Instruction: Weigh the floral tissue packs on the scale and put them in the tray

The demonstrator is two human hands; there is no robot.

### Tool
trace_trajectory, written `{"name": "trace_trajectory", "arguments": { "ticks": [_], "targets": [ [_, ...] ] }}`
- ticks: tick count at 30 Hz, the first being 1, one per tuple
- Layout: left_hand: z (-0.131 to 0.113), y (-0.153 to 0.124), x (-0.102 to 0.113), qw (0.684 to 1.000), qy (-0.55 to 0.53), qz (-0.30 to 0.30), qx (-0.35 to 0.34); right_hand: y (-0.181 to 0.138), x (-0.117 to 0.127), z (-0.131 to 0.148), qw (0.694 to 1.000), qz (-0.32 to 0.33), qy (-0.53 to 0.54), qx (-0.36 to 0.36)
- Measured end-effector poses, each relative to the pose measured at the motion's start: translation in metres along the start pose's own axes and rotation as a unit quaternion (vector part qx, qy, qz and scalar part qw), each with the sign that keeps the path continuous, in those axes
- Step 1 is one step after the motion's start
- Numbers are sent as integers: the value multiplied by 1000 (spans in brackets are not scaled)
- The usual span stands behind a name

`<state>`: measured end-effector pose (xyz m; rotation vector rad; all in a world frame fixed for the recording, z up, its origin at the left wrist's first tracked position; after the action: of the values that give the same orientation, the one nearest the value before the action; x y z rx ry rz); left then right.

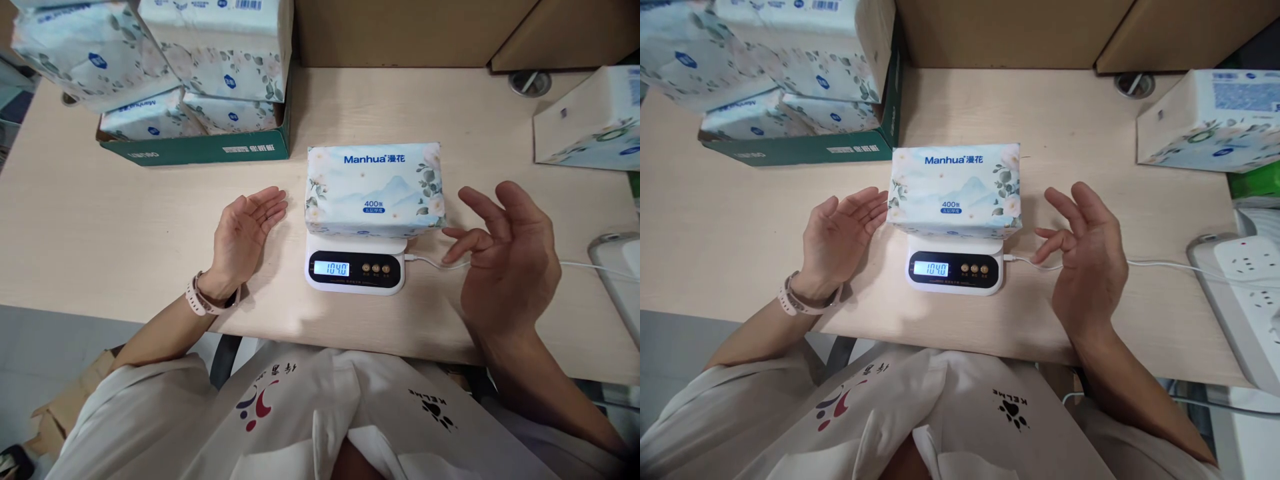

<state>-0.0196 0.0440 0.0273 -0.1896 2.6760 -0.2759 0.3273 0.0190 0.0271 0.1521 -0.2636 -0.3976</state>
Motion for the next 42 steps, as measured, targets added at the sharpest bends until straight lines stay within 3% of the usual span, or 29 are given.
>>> {"name": "trace_trajectory", "arguments": {
  "ticks": [12, 33, 37, 42],
  "targets": [
    [0, 1, 0, 1000, 1, -4, 3, -2, -2, 10, 999, -19, -21, -24],
    [3, 6, 6, 1000, -14, 6, 1, 2, -1, 2, 999, -16, 27, 39],
    [3, 2, 3, 999, 17, 42, -19, 3, -1, -5, 998, -2, 7, 61],
    [10, -2, -1, 986, 89, 136, -43, 5, -4, -18, 994, 76, -51, 56]
  ]
}}
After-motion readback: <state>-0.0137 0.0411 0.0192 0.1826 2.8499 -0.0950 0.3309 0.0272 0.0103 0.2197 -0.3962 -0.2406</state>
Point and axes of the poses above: each hand's wrist, its own y-axis towards the middle knuckle, its own x-axis out of the back of the hand, z = x × y, the point moved 3 cm from there along y, towards the middle knuckle, and after that the axes turned 12 degrees about -y, right-handed, at the moved point
